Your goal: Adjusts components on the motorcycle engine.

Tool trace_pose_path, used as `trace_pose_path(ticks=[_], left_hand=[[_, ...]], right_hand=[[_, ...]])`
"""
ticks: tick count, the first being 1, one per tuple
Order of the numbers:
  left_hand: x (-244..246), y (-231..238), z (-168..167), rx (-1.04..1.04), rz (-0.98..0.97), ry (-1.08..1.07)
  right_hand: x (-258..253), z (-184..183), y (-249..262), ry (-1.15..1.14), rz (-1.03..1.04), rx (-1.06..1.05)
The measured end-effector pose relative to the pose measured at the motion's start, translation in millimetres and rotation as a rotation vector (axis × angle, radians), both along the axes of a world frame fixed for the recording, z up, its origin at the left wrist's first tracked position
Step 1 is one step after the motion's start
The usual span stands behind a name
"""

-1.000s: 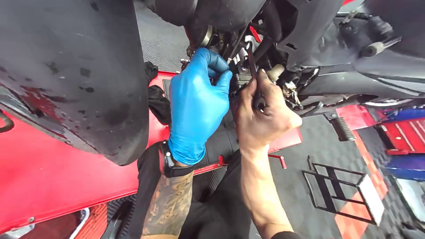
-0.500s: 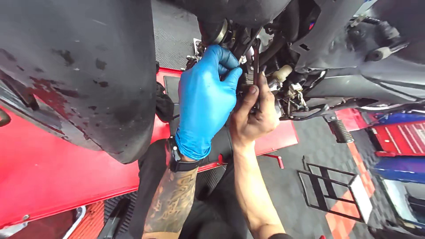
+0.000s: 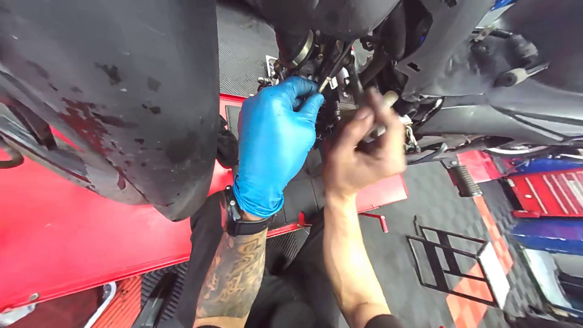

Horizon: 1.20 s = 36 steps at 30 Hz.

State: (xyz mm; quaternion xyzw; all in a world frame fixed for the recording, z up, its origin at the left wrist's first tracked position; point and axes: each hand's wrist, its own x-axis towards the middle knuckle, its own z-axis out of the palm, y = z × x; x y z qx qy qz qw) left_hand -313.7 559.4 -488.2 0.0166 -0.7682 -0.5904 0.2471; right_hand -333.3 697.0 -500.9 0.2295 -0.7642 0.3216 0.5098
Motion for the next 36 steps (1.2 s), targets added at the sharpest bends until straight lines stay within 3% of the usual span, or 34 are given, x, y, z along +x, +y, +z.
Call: trace_pose_path(ticks=[3, 6, 8, 15, 20, 25, 36], left_hand=[[2, 0, 0, -0.033, -0.002, -0.030], [2, -2, 1, -0.039, -0.020, -0.053], [1, -3, 1, -0.015, -0.033, -0.049], [-2, 3, -2, 0.018, -0.059, -0.046], [-1, 1, -2, -0.001, -0.058, -0.045], [3, -4, -1, -0.038, -0.035, -0.029], [1, -5, -1, 0.003, -0.056, -0.038]], right_hand=[[-16, 49, -2, -0.037, 0.130, -0.049], [-34, 62, -2, 0.095, 0.093, 0.072], [-39, 58, -1, 0.120, 0.041, 0.165], [-35, 46, 0, 0.170, -0.021, 0.170], [-15, 9, 8, 0.095, -0.158, 0.214], [-19, -26, 8, 0.208, -0.100, 0.133], [-35, -57, 9, 0.252, -0.018, 0.058]])
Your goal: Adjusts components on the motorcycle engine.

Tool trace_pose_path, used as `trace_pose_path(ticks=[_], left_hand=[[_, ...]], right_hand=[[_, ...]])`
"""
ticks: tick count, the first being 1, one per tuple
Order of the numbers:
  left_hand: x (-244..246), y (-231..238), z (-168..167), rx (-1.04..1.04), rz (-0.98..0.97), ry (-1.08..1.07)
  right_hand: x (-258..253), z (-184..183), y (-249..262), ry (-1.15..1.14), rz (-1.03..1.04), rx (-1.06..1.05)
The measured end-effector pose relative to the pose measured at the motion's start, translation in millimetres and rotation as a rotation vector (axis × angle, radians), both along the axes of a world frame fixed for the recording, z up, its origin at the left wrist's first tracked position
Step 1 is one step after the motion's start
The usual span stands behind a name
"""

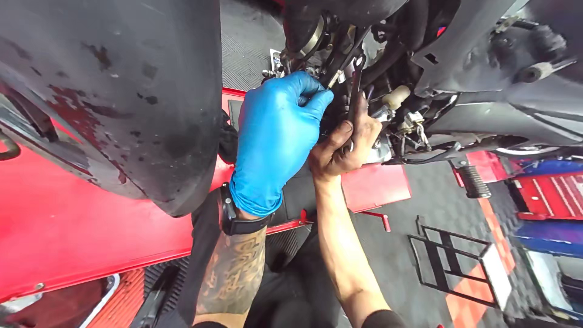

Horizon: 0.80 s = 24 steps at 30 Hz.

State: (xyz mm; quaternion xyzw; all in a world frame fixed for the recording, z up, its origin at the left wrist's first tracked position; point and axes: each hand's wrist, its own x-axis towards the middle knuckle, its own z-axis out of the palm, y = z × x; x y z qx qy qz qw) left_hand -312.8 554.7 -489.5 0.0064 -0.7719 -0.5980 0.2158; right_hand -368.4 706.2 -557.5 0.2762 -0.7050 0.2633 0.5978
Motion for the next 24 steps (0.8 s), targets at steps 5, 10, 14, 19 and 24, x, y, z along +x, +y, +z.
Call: trace_pose_path(ticks=[5, 10, 14, 19, 24], left_hand=[[10, -10, 5, -0.136, -0.029, -0.055], [17, -17, 7, -0.205, 0.042, -0.095], [20, -10, 12, -0.290, 0.125, -0.170], [16, -6, 12, -0.353, 0.208, -0.234], [9, -4, 11, -0.284, 0.246, -0.231]], right_hand=[[-1, 6, -5, -0.027, -0.007, -0.014], [-1, 8, -1, -0.026, 0.032, 0.043], [4, 14, 3, -0.058, 0.031, 0.089], [12, 81, 3, -0.162, 0.025, 0.066], [-3, 112, 0, -0.107, 0.023, 0.082]])
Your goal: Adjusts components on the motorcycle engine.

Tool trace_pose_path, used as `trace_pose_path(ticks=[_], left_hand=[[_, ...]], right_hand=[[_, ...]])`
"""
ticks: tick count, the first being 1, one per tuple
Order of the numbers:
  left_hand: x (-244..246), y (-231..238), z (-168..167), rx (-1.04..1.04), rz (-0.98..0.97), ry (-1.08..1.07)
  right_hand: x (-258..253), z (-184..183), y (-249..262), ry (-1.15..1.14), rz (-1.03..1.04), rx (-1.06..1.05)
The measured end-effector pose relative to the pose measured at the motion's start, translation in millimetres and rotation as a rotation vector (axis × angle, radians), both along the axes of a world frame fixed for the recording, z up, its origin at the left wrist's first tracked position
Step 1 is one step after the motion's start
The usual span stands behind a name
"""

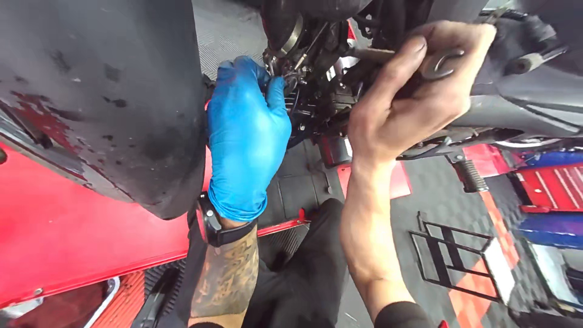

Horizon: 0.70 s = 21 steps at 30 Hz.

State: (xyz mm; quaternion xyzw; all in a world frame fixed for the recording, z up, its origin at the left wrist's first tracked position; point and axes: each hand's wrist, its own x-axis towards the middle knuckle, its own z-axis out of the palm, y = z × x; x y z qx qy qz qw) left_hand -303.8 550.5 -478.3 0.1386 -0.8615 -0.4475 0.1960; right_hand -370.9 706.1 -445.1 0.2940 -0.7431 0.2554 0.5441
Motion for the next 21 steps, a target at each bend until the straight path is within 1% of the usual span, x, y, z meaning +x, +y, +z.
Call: trace_pose_path(ticks=[4, 6, 8, 12, 16, 21], left_hand=[[-16, 2, -14, 0.283, -0.028, 0.125], [-26, 6, -20, 0.375, -0.030, 0.184], [-34, 7, -26, 0.459, -0.062, 0.232], [-44, 13, -34, 0.614, -0.106, 0.397], [-52, 25, -40, 0.701, -0.113, 0.542], [-56, 22, -41, 0.723, -0.162, 0.550]], right_hand=[[-3, -17, -2, 0.130, -0.035, 0.004], [5, -28, -1, 0.100, -0.072, 0.004], [17, -44, 3, 0.012, -0.127, 0.009], [14, -76, 1, 0.052, -0.071, -0.064], [11, -94, -1, 0.076, -0.009, -0.059], [6, -105, 4, 0.070, 0.009, -0.019]])
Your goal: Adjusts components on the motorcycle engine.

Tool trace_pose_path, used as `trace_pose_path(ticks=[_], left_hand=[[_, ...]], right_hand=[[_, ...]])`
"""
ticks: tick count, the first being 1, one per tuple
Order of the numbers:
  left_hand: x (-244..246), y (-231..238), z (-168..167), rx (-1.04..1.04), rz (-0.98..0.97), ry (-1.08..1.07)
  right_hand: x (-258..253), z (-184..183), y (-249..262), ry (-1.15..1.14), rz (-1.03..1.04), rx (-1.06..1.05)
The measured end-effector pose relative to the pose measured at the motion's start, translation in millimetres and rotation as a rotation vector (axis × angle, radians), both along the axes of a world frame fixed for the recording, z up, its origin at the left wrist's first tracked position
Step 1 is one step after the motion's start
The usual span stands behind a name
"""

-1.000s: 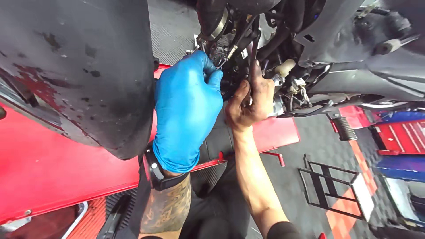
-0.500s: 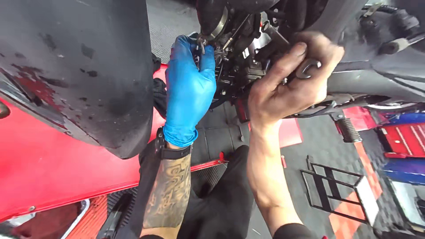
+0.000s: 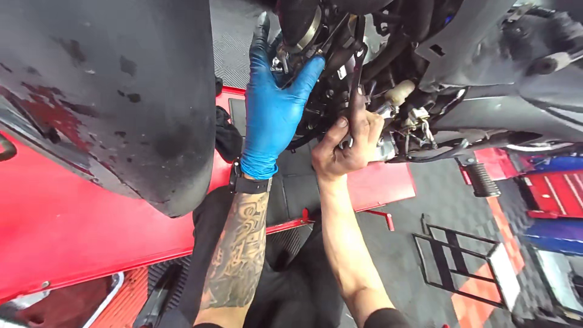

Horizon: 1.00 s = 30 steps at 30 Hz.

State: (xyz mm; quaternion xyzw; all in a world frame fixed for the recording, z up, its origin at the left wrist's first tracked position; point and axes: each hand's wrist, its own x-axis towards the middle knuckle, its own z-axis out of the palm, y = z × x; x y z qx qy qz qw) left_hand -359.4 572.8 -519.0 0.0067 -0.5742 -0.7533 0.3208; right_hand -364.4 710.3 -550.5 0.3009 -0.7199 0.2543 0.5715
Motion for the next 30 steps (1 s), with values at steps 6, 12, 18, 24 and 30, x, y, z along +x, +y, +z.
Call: trace_pose_path(ticks=[6, 12, 18, 24, 30], left_hand=[[-1, -1, 0, 0.018, -0.049, -0.020], [0, -1, 0, 0.028, -0.084, -0.026], [2, 1, 0, 0.024, -0.097, -0.041], [-1, -1, 0, 0.021, -0.100, -0.025], [1, -3, 2, 0.038, -0.139, -0.077]], right_hand=[[-3, -1, 1, -0.002, 0.019, -0.023], [2, 4, 1, -0.060, 0.063, -0.003], [2, 90, -3, -0.140, 0.079, -0.053], [-11, 93, -4, 0.052, -0.047, 0.027], [5, 58, 1, -0.041, -0.073, -0.016]])
